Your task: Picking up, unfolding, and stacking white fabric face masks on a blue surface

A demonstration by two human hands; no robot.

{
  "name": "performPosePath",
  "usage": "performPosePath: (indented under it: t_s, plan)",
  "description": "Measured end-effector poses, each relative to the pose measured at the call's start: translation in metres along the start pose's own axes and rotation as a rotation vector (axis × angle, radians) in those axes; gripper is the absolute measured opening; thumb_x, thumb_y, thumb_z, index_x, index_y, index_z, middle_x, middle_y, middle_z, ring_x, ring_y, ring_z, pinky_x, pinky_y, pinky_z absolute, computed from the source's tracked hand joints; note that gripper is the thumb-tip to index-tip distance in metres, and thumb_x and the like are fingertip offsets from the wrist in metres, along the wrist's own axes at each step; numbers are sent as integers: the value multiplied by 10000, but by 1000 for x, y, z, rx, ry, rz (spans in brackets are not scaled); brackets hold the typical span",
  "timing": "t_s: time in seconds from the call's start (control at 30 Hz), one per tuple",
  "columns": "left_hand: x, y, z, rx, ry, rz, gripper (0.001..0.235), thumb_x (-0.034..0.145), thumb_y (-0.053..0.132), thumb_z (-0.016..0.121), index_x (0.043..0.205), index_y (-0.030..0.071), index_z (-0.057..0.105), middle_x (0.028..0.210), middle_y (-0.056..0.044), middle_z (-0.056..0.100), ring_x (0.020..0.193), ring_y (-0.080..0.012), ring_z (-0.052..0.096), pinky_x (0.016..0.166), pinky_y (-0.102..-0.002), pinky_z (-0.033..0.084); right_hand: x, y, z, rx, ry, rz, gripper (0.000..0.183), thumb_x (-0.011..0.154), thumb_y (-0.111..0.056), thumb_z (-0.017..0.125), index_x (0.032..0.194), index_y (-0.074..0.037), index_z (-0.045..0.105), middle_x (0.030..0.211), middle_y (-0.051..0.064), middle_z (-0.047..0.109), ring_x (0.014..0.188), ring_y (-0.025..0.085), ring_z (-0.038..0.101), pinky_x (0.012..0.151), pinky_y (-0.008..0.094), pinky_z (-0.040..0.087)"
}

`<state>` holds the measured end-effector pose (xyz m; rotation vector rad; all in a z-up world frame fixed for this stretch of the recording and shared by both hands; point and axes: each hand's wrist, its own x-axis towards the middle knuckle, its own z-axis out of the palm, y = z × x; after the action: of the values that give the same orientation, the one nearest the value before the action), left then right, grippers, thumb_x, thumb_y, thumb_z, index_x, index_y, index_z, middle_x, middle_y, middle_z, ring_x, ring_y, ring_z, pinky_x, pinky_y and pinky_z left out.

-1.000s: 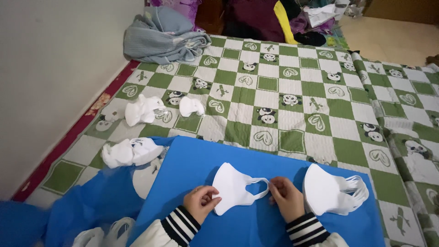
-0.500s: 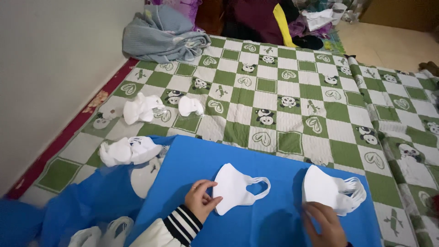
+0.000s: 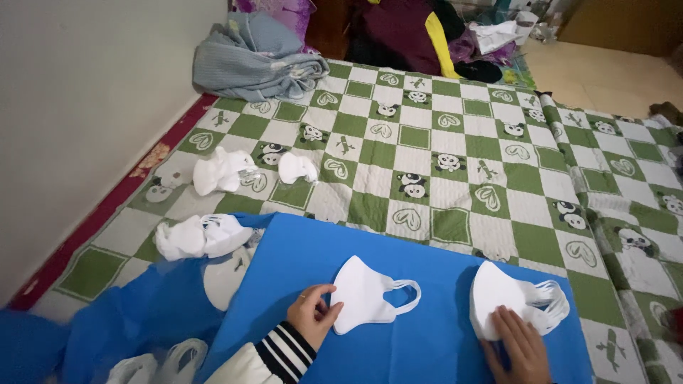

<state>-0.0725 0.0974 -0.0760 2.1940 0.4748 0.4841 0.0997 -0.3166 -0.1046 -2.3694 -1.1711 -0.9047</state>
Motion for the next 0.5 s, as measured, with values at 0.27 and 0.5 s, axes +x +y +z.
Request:
performPosePath:
  t_s: [0.27,0.5]
  plan:
    - [-1,6,-2,-55,27,-9,212,916,285,708,1099,182,736,1118,36,734,575,-75,621,532,-256,574,8,-23,-23,112,-98,210,472,864,-158,715,1333,-119,678,1396,71,684,1308,265,650,1165,475,485]
    - [-3,11,-6,-9,97,117,355,947,328,647,1254,150,649,1237,-46,667,620,-125,604,524,-294,561,-6,-8,-31,246,-243,200,461,910,-177,639,1370,-194,664,1434,37,665,1351,237,623,1179,439,440]
